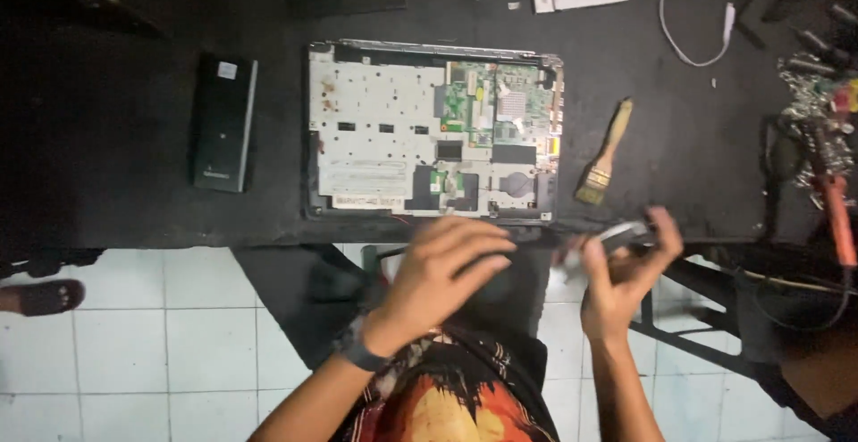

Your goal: The person works on a disassembled electronic device, using a screwdriver to tighten screws on the circuit board and casing. They also use a brush to clean dust from the internal components and apply thermal paste to the processor area.

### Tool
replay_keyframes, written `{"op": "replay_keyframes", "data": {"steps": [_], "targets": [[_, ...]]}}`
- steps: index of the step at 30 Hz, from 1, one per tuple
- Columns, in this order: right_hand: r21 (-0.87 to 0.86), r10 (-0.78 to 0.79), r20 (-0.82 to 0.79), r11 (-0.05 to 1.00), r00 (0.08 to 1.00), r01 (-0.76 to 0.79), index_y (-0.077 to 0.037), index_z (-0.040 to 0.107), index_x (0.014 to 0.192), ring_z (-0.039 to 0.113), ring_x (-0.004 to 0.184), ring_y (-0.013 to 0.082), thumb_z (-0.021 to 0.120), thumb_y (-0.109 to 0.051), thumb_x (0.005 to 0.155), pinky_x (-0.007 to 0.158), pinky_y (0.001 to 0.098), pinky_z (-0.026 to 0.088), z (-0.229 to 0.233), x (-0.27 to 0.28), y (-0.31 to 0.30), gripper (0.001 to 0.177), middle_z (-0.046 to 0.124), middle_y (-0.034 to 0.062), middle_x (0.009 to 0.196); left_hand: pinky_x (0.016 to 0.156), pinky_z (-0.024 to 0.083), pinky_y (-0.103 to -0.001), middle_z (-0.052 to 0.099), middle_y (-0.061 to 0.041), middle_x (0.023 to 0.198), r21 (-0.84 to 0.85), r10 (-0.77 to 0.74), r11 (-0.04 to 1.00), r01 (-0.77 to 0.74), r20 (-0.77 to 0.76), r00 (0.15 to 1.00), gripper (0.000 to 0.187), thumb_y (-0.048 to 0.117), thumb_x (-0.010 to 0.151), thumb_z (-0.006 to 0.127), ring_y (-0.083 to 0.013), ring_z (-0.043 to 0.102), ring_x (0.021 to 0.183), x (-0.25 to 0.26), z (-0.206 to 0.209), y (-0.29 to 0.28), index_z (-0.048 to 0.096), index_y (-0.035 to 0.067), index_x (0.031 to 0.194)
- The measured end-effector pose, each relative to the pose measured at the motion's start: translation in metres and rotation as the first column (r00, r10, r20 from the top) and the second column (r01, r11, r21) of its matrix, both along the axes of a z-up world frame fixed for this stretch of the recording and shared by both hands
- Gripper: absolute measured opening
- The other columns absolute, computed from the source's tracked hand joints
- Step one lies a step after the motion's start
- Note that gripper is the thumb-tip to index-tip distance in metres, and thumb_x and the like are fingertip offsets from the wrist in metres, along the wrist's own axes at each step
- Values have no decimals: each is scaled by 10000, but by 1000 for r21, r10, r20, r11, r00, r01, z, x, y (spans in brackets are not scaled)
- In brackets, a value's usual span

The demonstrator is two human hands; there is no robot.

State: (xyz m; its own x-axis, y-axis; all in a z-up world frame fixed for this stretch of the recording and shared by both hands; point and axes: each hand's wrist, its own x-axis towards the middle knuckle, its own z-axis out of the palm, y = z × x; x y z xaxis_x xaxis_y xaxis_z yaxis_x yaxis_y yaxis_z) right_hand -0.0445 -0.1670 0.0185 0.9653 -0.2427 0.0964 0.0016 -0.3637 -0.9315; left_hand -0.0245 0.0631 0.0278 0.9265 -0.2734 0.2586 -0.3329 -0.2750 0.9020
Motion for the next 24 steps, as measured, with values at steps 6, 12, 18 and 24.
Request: {"op": "replay_keyframes", "data": {"steps": [6,12,18,24], "targets": [[604,736,-436,665,518,-438,-194,361,1523,791,744,241,733,-130,911,759,392,703,-41,-39,-1,719,711,99,884,932,457,-387,586,-70,1161,362,9,932,-9,4,1000,398,338,979,636,-249,547,1071,42,-3,41,590,103,1297],[642,678,-547,716,492,-273,-183,401,1536,761,742,254,677,-168,941,854,384,564,-53,-36,15,656,651,85,682,915,441,-444,555,-56,1134,497,-20,868,11,12,1000,129,271,961,665,-276,507,1057,65,-16,17,672,148,999],[631,676,-549,721,492,-287,-194,401,1528,752,723,252,668,-147,941,783,336,501,-59,-28,16,646,707,133,706,604,442,-291,454,45,577,443,-8,896,24,-37,999,96,191,1028,595,-117,417,496,91,-3,21,613,109,1074],[584,629,-623,770,466,-258,-244,454,1528,746,725,224,700,-169,927,779,298,418,-59,-28,18,654,548,46,660,818,488,-376,746,-13,1044,451,28,891,-58,73,997,119,215,983,632,-242,649,923,116,-22,26,700,153,1059]]}}
